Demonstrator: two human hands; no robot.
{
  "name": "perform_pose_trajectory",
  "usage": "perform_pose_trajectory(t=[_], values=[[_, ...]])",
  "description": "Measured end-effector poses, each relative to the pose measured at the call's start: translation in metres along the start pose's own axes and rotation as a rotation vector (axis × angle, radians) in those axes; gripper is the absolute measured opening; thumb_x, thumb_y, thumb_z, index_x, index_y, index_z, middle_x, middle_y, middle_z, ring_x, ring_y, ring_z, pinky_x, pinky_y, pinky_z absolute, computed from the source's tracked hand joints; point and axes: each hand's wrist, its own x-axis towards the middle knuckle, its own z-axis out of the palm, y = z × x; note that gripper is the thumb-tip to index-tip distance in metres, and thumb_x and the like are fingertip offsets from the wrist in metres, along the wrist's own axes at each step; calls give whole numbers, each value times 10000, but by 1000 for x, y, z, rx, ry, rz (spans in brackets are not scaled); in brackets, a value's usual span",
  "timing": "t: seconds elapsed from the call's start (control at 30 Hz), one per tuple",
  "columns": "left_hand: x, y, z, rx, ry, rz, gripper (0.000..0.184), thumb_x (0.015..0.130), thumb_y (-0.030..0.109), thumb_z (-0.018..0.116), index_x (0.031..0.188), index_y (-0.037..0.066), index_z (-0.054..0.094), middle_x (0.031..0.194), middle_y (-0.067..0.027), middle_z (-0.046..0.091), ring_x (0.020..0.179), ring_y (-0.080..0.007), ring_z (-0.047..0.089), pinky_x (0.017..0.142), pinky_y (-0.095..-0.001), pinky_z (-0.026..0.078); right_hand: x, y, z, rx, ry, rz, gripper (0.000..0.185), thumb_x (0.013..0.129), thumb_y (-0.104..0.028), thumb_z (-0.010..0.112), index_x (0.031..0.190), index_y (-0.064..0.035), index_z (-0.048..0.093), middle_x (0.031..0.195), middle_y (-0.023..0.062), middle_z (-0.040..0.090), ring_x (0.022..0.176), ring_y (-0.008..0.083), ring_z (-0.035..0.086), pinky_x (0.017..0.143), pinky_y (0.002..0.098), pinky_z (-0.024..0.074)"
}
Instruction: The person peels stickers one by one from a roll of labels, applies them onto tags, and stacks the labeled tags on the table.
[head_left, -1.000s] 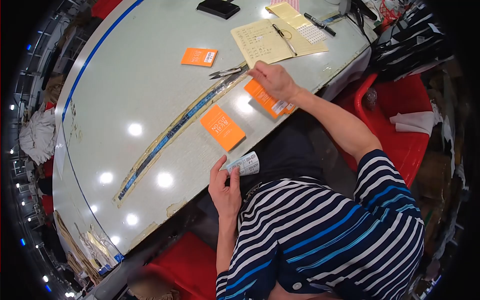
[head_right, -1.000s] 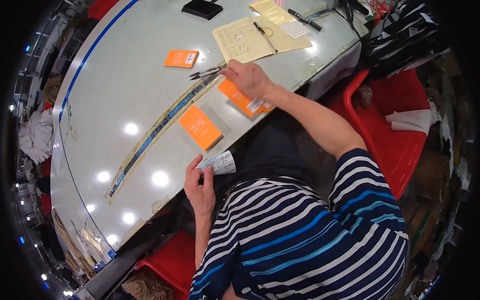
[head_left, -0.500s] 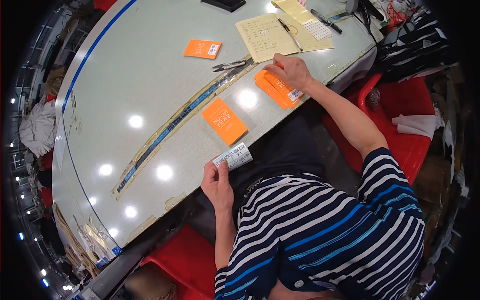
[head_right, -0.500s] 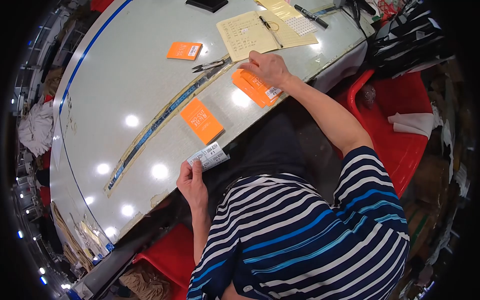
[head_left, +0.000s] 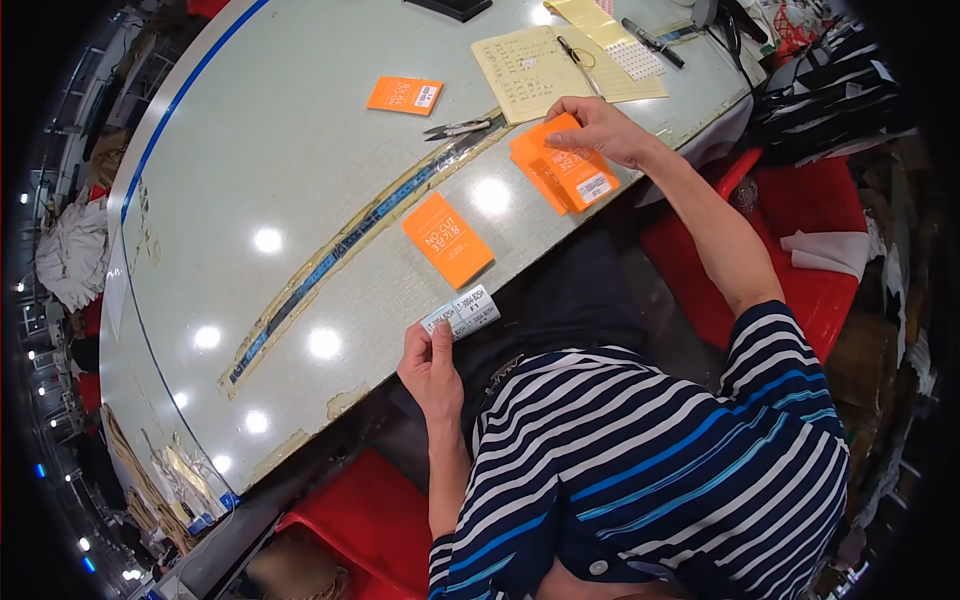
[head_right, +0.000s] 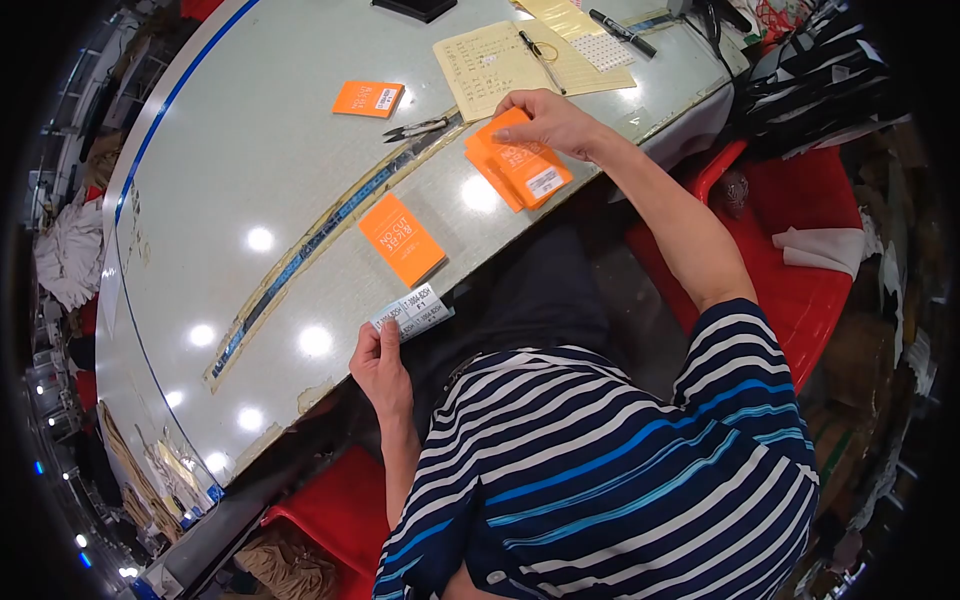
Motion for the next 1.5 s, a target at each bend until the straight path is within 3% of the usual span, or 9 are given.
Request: perform_pose_trajectory(t=[0.27, 0.37, 0.4, 0.47, 0.6, 0.73, 1.17, 1.3, 1.5], values=[[0, 7, 5, -31, 83, 7, 210, 1056, 146, 656, 967, -41, 693, 871, 24, 607, 836, -52, 479, 783, -206, 399, 11, 29, 5, -473, 154, -112, 240, 935, -202, 767, 1102, -49, 686, 989, 59, 704, 947, 177, 660, 871, 345, 513], [1, 5, 6, -44, 106, 28, 180, 1039, 130, 684, 1005, -46, 702, 928, 11, 616, 822, -51, 475, 734, -199, 397, -1, 19, 21, -1144, 486, -635, 299, 902, -196, 796, 1101, -11, 671, 1045, 99, 697, 984, 215, 664, 875, 343, 517], [0, 4, 5, -41, 110, 24, 180, 1039, 130, 684, 1005, -46, 702, 928, 11, 616, 822, -51, 475, 734, -199, 397, -7, 14, 32, -1140, 481, -635, 299, 902, -196, 796, 1101, -11, 671, 1045, 99, 697, 984, 215, 664, 875, 343, 517], [1, 3, 6, -47, 108, 22, 190, 1036, 139, 690, 1006, -48, 703, 928, 16, 616, 818, -51, 472, 726, -199, 392, -20, -3, 70, -858, 244, -623, 330, 891, -193, 794, 1140, -8, 680, 1078, 122, 697, 994, 261, 663, 883, 349, 517], [2, 6, 7, -24, 99, 18, 212, 1050, 167, 673, 1010, -39, 707, 930, 22, 643, 853, -52, 503, 790, -204, 413, -59, -25, 155, -209, -256, -314, 296, 914, -167, 779, 1128, 7, 671, 1018, 94, 688, 915, 184, 639, 820, 329, 518], [2, 9, 5, -103, 87, -34, 196, 1044, 160, 683, 1028, -34, 707, 911, 26, 619, 824, -47, 479, 753, -201, 394, -57, -12, 185, -146, -273, -128, 280, 906, -173, 785, 1070, 16, 658, 868, 101, 688, 783, 163, 634, 719, 325, 519], [12, 9, 10, -322, 67, -173, 232, 1046, 189, 683, 1013, -38, 715, 960, -16, 713, 875, -70, 607, 828, -224, 485, -65, -10, 193, -223, -89, -276, 217, 925, -115, 755, 1082, 4, 665, 789, 91, 669, 717, 159, 649, 676, 314, 515], [15, 0, 12, -426, 69, -223, 250, 1049, 205, 678, 1023, -39, 725, 947, -19, 714, 861, -65, 597, 810, -220, 480, -62, 5, 199, -378, 58, -668, 205, 943, -45, 729, 1137, -6, 677, 894, 67, 706, 841, 136, 671, 771, 286, 531], [12, -8, 10, -368, 80, -233, 205, 1047, 169, 674, 967, -14, 720, 951, -9, 716, 862, -76, 608, 800, -228, 487, -48, 1, 184, 459, 146, -133, 160, 1006, -71, 672, 1152, -16, 710, 1011, 41, 729, 897, 123, 678, 812, 280, 537]])
